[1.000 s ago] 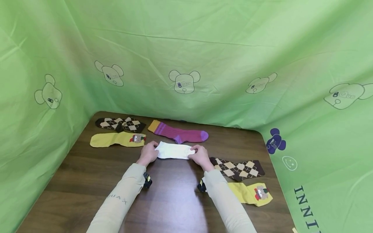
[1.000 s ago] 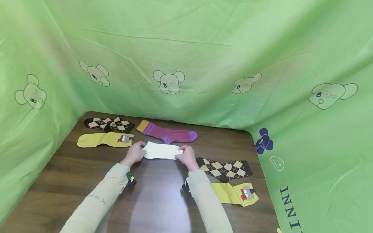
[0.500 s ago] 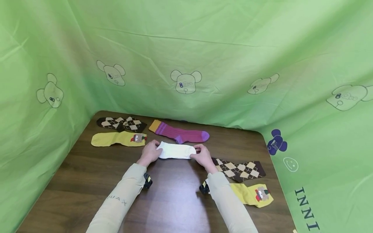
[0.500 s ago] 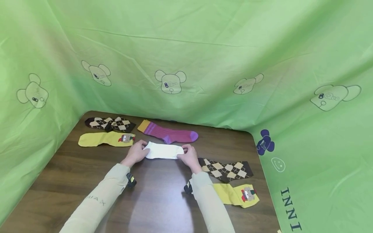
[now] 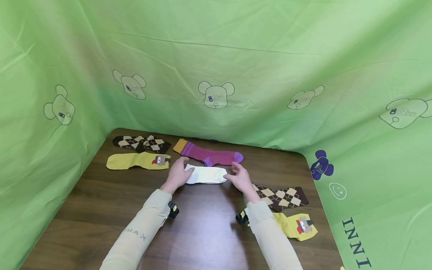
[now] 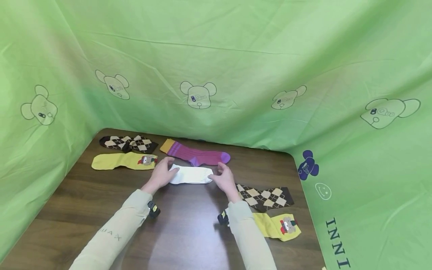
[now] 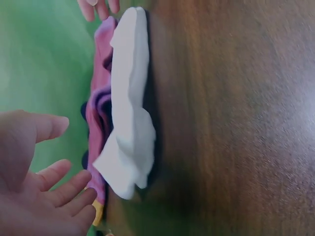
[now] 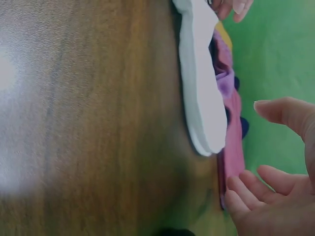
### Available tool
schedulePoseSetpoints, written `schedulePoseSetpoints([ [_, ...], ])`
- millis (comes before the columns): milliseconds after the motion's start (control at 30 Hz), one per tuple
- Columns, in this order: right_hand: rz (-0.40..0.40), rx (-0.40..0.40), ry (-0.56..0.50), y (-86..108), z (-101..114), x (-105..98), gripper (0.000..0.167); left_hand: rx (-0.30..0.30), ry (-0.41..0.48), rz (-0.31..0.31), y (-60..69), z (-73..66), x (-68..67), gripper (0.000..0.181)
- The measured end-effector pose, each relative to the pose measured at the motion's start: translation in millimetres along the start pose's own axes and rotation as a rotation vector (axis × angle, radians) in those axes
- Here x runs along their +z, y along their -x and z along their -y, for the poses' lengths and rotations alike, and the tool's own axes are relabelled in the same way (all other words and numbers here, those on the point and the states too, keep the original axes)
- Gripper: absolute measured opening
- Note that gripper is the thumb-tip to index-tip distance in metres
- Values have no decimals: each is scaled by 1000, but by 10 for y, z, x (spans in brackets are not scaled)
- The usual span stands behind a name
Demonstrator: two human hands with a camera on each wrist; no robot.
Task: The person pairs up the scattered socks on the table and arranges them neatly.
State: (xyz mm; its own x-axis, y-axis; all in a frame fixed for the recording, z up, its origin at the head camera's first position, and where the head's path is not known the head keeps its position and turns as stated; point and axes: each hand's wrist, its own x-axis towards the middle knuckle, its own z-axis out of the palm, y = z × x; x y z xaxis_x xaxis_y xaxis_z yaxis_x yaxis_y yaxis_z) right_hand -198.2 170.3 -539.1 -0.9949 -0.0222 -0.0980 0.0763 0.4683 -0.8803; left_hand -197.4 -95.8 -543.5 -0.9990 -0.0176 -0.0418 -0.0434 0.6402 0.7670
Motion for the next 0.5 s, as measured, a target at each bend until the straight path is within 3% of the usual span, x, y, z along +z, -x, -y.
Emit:
schedulePoseSetpoints([
  [500,-24,-29,89,63,19,-367,87,110,45,25,65,-233,40,59],
])
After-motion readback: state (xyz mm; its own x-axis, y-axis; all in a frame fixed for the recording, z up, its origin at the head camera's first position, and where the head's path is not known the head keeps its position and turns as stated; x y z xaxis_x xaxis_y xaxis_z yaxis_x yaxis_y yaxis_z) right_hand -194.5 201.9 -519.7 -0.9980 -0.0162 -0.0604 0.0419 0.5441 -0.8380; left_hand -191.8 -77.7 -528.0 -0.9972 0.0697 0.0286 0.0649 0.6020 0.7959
